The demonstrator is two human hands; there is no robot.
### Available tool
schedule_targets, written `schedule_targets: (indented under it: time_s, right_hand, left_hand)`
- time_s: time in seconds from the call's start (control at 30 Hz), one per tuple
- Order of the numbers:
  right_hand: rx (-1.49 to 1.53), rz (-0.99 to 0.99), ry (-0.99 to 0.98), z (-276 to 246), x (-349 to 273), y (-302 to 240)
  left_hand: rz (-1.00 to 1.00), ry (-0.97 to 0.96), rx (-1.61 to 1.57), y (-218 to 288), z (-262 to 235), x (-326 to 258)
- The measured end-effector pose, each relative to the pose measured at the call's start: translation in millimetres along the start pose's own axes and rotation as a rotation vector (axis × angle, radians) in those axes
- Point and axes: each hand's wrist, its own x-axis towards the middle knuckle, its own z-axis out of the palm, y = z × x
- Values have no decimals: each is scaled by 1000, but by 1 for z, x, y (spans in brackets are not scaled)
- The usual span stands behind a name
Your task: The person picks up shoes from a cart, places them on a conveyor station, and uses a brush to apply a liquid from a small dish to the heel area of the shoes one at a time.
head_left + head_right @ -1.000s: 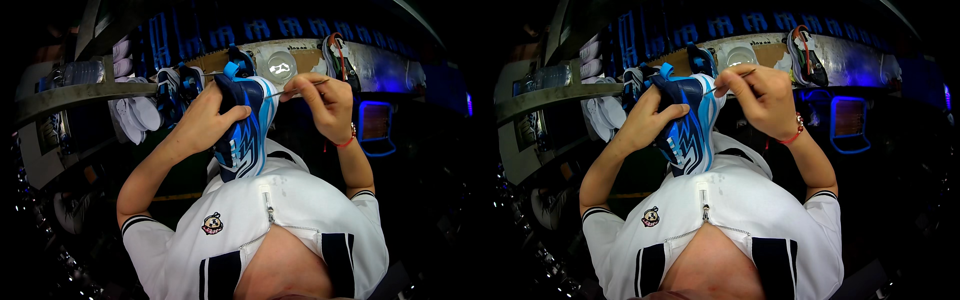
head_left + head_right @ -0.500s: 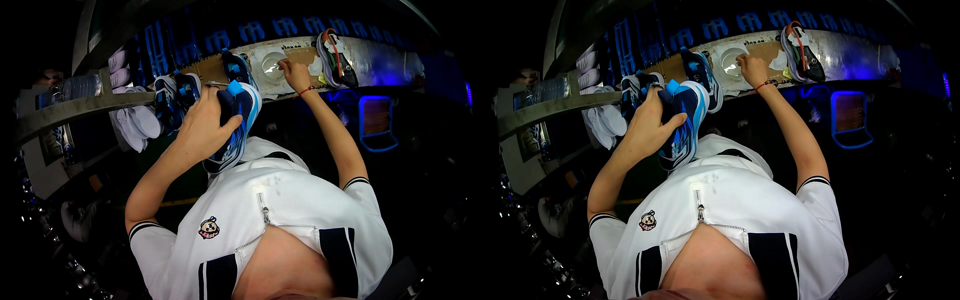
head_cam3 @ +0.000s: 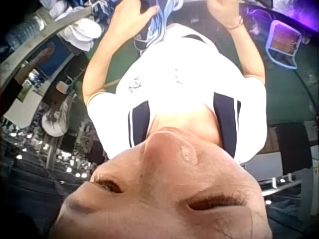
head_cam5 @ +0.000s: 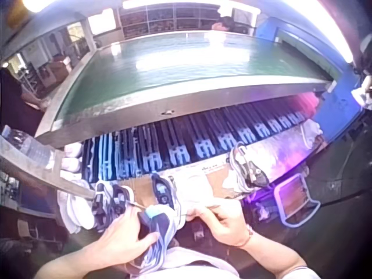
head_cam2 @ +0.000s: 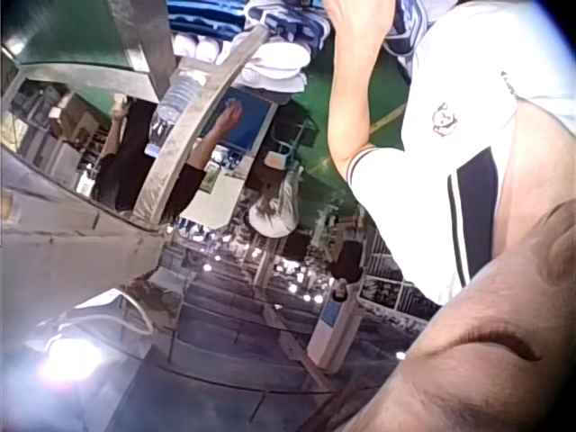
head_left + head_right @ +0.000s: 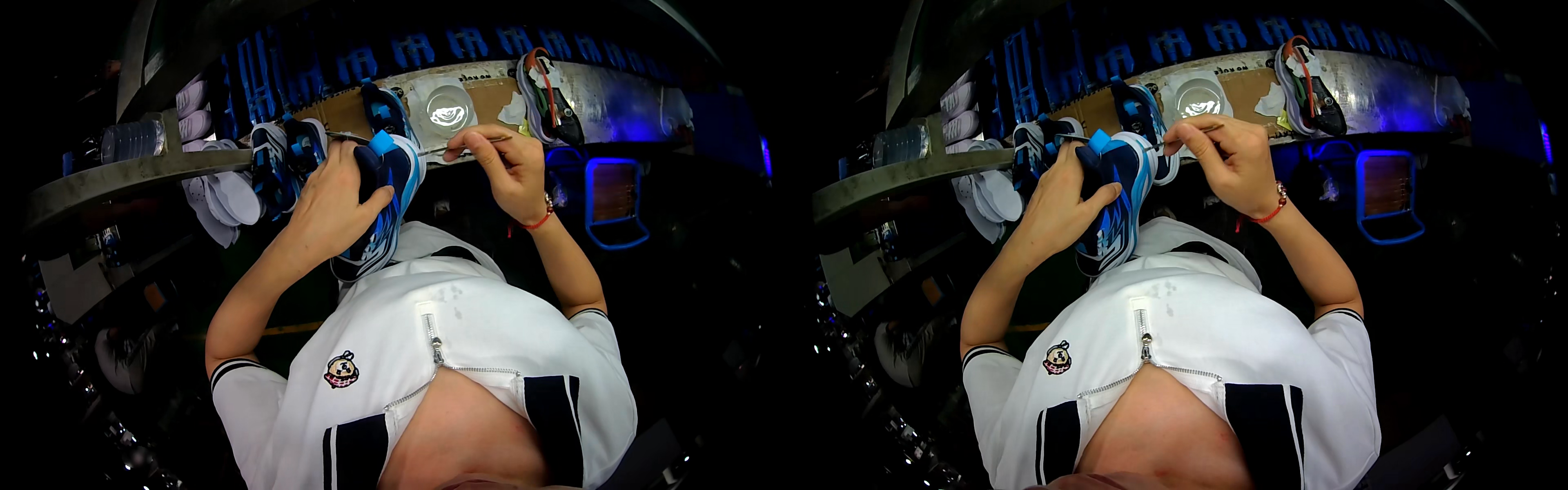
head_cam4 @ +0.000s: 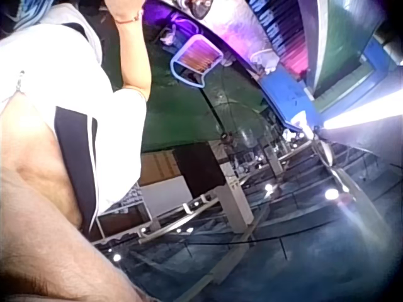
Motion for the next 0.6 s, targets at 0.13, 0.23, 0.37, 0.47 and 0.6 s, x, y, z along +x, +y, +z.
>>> schedule_targets:
  time_s: [0.13,0.23,0.37,0.47,0.6]
  right_hand:
    - [-99,-147,-18,8,0,-4]
    - [-181,-202,-52,8,1,-8]
    - [-278,-244,-154,6,-2,-16]
    - [-332,-274,-166,7,-2,-17]
    - [-363,-327,-147,11,0,-17]
  left_hand:
    - [2,-33,-6,3,-2,1]
    - [0,-31,4,3,-2,0]
    - [-18,-36,8,4,-2,-1]
    - [-5,-24,12,2,-1,-2]
    - [-20,-32,3,3,-1,-3]
